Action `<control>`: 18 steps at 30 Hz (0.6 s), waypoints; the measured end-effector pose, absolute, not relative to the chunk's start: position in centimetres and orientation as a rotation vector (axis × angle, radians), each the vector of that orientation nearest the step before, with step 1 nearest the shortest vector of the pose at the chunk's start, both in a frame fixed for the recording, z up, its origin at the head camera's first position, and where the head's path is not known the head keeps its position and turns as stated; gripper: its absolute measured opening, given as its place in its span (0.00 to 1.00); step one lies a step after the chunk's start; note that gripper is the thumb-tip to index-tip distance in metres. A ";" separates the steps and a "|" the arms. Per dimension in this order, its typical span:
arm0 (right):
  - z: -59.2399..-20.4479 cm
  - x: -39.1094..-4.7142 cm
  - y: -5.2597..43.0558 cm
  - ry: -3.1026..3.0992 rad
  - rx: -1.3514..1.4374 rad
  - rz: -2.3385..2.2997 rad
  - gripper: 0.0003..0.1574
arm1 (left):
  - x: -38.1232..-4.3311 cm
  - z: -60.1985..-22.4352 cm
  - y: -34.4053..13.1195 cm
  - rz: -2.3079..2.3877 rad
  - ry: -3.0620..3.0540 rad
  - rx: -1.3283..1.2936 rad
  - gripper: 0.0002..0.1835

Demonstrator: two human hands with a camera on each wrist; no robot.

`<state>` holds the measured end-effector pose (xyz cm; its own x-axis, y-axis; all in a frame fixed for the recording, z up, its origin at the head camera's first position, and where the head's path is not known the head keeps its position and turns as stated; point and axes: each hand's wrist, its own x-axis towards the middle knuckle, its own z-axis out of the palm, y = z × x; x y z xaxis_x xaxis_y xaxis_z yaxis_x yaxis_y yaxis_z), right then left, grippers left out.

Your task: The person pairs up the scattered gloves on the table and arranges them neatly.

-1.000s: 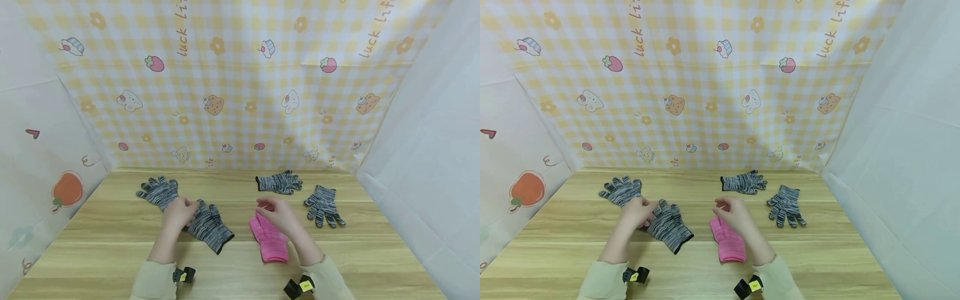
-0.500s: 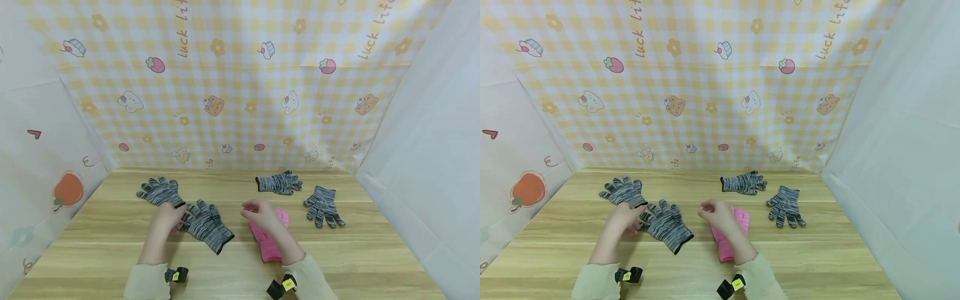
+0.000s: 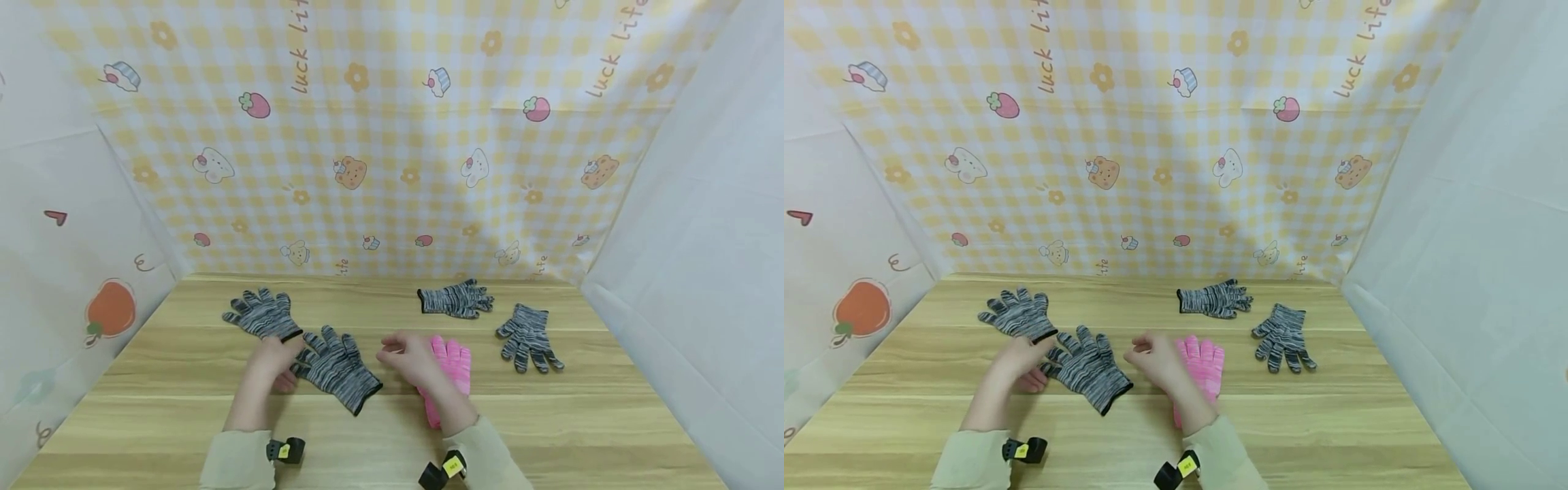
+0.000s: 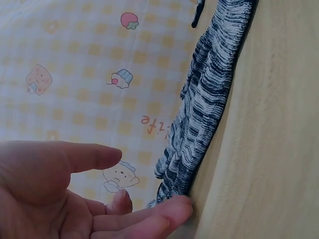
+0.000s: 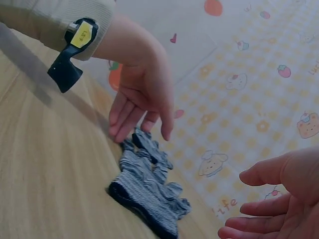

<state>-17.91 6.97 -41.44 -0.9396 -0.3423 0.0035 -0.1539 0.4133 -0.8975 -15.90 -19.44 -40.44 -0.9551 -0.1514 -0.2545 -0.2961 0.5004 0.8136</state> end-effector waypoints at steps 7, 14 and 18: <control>-42.5 -17.5 6.3 2.377 -0.378 -1.593 0.31 | -16.3 -41.4 -19.1 1.500 2.513 -0.385 0.36; -42.9 -17.3 5.9 2.240 -0.310 -1.666 0.35 | -16.5 -41.7 -18.4 1.551 2.494 -0.400 0.29; -43.1 -17.3 5.7 2.162 -0.283 -1.722 0.35 | -16.4 -41.5 -17.9 1.578 2.480 -0.388 0.30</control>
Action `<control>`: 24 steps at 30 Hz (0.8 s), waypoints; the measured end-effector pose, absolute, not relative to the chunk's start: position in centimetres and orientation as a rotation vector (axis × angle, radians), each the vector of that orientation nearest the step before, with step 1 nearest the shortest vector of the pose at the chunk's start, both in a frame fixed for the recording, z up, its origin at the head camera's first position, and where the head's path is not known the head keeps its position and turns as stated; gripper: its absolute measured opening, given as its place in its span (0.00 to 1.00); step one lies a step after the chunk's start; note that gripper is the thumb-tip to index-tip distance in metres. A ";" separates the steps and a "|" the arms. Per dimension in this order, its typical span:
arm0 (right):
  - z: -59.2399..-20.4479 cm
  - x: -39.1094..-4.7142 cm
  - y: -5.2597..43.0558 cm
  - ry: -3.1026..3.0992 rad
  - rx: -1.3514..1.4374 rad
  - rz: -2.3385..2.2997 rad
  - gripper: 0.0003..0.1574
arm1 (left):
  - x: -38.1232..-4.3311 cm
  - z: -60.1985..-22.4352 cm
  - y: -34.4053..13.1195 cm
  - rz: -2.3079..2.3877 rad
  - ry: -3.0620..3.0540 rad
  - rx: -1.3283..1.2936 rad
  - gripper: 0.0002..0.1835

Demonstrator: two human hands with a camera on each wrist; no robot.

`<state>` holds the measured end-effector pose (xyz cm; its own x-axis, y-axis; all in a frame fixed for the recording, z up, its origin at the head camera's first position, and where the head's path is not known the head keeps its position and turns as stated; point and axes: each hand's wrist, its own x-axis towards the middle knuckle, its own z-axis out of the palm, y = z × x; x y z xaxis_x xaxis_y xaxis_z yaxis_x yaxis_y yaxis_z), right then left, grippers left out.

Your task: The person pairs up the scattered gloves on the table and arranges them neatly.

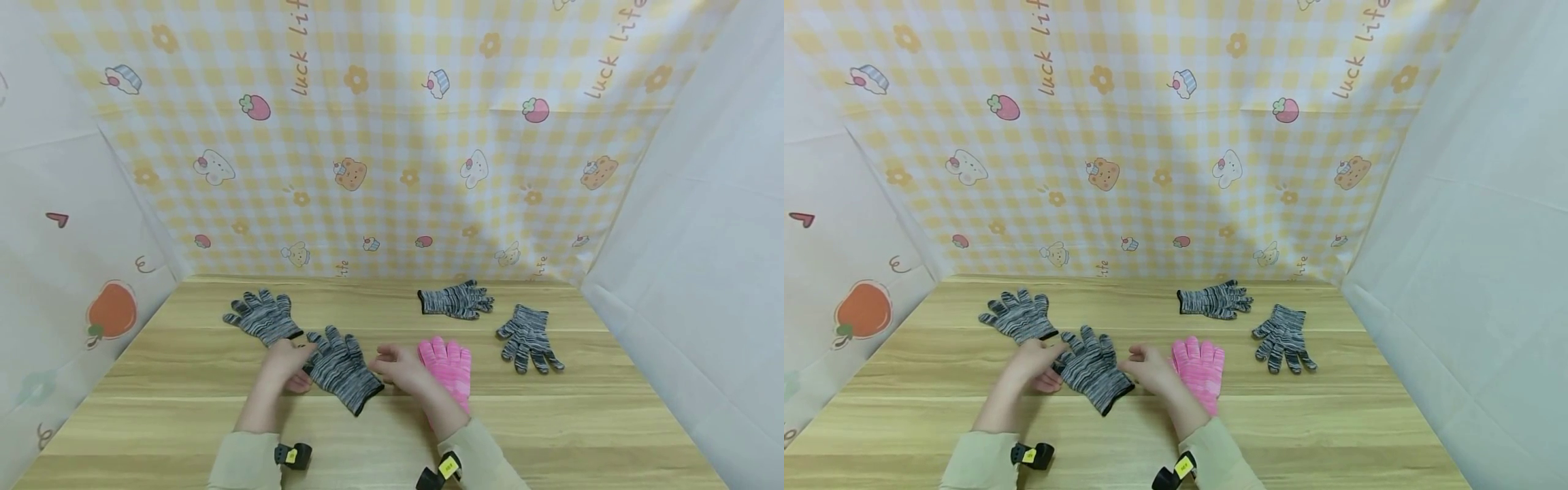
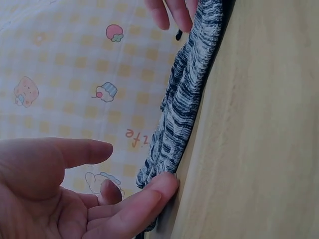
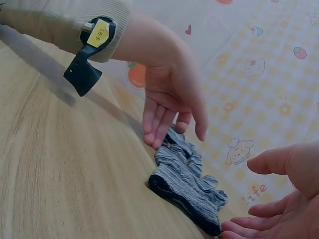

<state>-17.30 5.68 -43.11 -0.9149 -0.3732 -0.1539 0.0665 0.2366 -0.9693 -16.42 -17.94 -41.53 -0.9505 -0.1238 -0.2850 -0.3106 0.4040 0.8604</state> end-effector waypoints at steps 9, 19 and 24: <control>-43.3 -17.0 5.6 2.090 -0.251 -1.755 0.36 | -16.6 -41.8 -17.0 1.598 2.471 -0.393 0.19; -43.8 -17.4 5.3 1.993 -0.208 -1.839 0.37 | -16.8 -42.0 -16.0 1.662 2.434 -0.356 0.14; -44.0 -17.4 5.2 1.961 -0.201 -1.871 0.36 | -16.9 -42.0 -15.7 1.691 2.387 -0.359 0.11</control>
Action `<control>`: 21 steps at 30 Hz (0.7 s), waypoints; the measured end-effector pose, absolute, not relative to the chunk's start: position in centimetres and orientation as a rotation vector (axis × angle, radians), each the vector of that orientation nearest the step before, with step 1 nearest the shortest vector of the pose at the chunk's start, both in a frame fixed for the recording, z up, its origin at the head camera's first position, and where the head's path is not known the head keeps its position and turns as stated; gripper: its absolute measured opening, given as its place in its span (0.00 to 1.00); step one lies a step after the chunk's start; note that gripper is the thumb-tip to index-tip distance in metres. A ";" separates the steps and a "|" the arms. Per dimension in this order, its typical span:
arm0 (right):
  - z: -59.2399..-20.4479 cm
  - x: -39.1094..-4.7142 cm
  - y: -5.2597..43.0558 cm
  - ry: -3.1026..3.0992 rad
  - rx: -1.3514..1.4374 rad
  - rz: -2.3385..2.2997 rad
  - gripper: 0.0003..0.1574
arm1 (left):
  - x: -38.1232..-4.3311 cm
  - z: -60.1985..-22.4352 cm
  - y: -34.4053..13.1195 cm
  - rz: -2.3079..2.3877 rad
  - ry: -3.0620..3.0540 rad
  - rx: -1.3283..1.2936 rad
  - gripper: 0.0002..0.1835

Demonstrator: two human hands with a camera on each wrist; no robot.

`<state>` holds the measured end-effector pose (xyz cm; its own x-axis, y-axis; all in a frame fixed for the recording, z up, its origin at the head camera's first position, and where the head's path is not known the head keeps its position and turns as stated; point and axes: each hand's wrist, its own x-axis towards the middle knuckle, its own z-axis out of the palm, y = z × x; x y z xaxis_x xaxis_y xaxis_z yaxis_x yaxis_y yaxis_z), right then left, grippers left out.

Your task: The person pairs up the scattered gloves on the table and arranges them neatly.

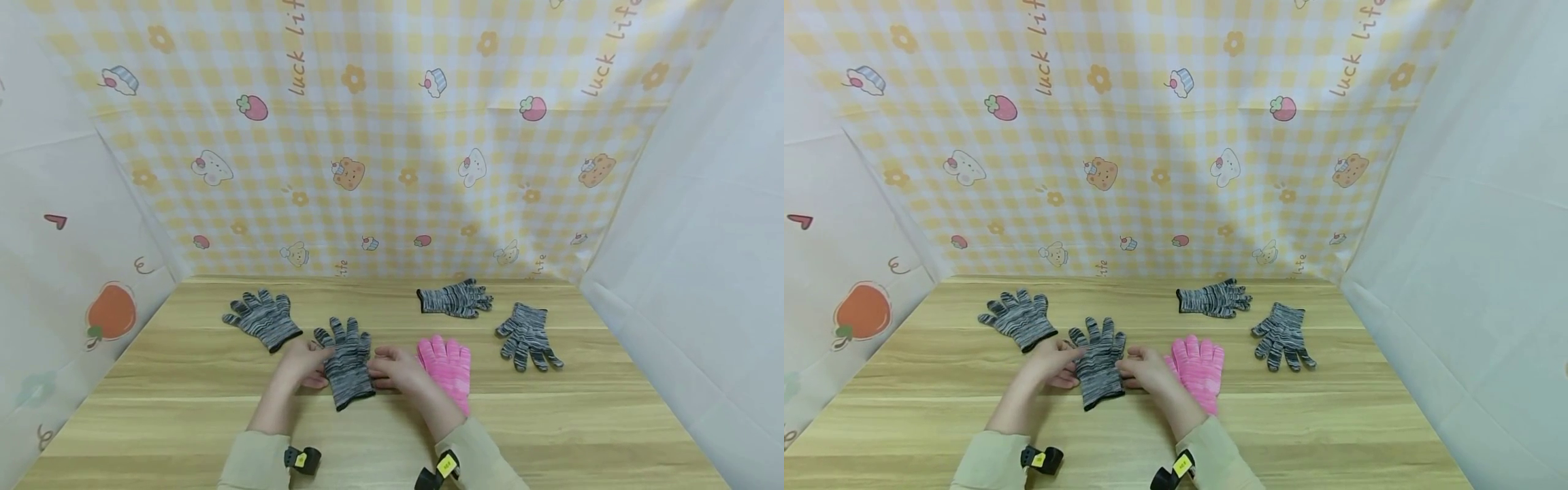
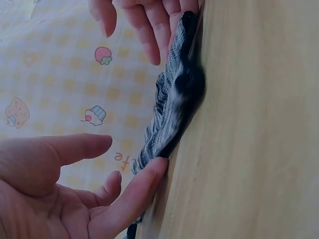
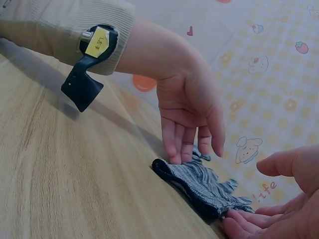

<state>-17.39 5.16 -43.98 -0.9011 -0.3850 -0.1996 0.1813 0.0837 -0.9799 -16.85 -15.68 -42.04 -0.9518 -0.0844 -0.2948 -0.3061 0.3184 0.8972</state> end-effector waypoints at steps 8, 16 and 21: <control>-44.1 -17.4 5.0 1.965 -0.146 -1.899 0.35 | -17.2 -42.4 -15.2 1.725 2.348 -0.329 0.11; -44.2 -17.5 5.0 1.963 -0.137 -1.933 0.35 | -17.5 -42.6 -14.8 1.754 2.329 -0.336 0.20; -44.6 -17.4 4.9 1.924 -0.128 -1.986 0.35 | -17.5 -42.8 -14.8 1.786 2.305 -0.303 0.25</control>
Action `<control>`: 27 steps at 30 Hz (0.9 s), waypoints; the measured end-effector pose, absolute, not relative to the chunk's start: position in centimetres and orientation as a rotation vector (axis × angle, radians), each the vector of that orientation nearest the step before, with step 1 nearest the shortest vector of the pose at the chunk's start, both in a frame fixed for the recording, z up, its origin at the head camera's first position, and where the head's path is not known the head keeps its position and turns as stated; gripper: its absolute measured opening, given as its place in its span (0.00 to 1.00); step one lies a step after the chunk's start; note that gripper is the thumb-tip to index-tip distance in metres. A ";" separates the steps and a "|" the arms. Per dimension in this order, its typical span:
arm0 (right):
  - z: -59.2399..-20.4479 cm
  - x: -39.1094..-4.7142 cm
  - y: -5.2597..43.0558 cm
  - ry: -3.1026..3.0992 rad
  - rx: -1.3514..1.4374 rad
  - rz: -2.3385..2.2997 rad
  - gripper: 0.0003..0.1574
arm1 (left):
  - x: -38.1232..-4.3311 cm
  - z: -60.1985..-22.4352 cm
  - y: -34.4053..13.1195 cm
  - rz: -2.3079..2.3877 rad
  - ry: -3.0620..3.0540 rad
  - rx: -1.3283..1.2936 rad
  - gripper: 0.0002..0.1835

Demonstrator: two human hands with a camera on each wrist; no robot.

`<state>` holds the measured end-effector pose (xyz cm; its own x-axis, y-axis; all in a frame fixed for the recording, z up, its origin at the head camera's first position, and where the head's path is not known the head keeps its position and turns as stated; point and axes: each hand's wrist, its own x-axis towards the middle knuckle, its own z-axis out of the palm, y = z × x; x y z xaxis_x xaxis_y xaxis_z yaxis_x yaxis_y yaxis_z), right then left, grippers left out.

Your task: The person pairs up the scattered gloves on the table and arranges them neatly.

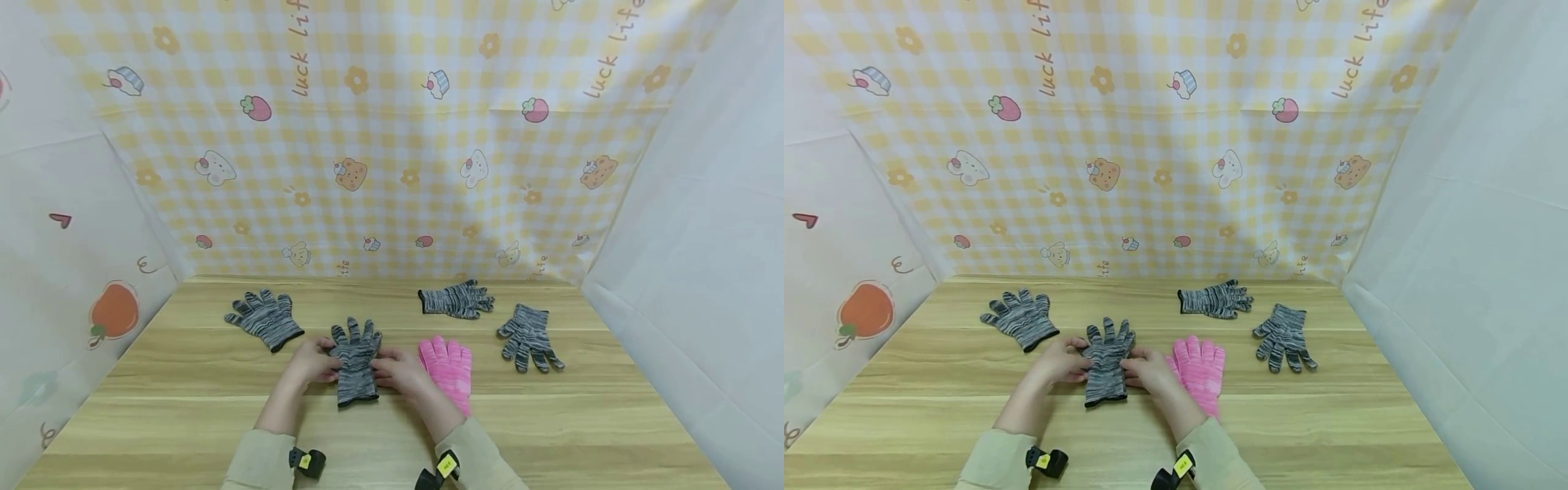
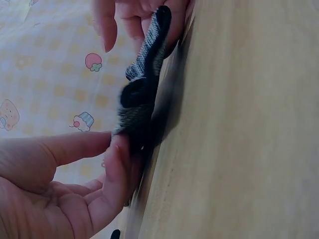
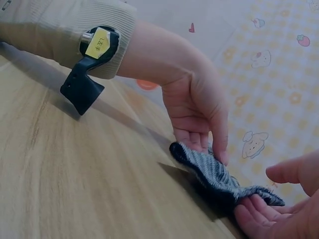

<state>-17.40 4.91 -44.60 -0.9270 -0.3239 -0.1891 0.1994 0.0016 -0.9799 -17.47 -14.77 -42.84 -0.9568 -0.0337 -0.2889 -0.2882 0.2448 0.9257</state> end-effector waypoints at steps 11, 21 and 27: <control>-45.3 -17.4 4.4 1.876 -0.068 -2.058 0.31 | -17.6 -42.8 -14.8 1.824 2.283 -0.258 0.29; -45.4 -17.4 4.6 1.872 -0.059 -2.074 0.28 | -17.8 -42.7 -14.5 1.945 2.229 -0.188 0.28; -44.9 -17.5 4.9 1.925 -0.052 -2.088 0.30 | -17.7 -42.5 -14.3 1.991 2.220 -0.170 0.26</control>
<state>-17.53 4.89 -44.95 -0.9544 -0.2421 -0.1749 0.1940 -0.0570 -0.9793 -17.71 -14.33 -42.48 -0.9816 0.0186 -0.1900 -0.1869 0.1101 0.9762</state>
